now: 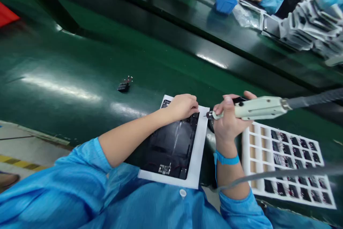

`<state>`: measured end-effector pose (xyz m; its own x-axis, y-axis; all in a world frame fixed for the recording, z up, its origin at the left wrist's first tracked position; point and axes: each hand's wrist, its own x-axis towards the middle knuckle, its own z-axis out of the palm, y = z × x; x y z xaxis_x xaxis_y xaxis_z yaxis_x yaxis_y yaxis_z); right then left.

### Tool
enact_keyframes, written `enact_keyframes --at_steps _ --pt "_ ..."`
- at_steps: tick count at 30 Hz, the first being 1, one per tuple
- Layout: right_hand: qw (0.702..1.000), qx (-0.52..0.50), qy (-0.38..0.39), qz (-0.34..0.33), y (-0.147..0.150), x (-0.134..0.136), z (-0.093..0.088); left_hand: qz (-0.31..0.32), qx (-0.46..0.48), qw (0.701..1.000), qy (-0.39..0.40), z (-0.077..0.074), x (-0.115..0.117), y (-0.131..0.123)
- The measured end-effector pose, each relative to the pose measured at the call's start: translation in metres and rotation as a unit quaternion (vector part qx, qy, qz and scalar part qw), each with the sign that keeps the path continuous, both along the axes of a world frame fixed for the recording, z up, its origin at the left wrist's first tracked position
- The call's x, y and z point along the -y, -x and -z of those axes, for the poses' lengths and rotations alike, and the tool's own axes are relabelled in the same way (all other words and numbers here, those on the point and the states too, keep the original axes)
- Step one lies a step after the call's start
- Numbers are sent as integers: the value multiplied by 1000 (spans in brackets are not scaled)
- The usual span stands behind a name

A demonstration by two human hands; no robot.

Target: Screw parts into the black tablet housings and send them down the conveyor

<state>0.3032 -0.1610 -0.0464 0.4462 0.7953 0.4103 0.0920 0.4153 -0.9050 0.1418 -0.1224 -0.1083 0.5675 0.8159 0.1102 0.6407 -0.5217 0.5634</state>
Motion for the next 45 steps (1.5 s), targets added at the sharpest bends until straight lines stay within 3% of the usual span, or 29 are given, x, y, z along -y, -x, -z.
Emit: enact_keyframes --at_steps 3,8,22,25,28,31,38,45 --pt "999 -10 15 -36 15 -2 11 2 -2 1000 4 -3 1 -1" --pt "999 6 12 -42 16 -5 23 7 2 1000 6 -2 1 -2" --pt "997 30 30 -65 21 -3 25 8 -13 1000 2 -4 0 -1" --pt "999 12 11 -36 2 -3 13 3 0 1000 -3 -2 -1 0" --pt "999 14 -32 40 -24 -3 1 3 13 1000 -5 2 -1 0" --pt "995 25 -30 90 -41 -6 1 8 19 1000 -5 3 -1 1" --pt "996 25 8 88 -41 -16 24 5 16 1000 -9 2 -1 2" --pt "996 23 22 82 -40 -17 27 7 13 1000 -12 2 0 1"
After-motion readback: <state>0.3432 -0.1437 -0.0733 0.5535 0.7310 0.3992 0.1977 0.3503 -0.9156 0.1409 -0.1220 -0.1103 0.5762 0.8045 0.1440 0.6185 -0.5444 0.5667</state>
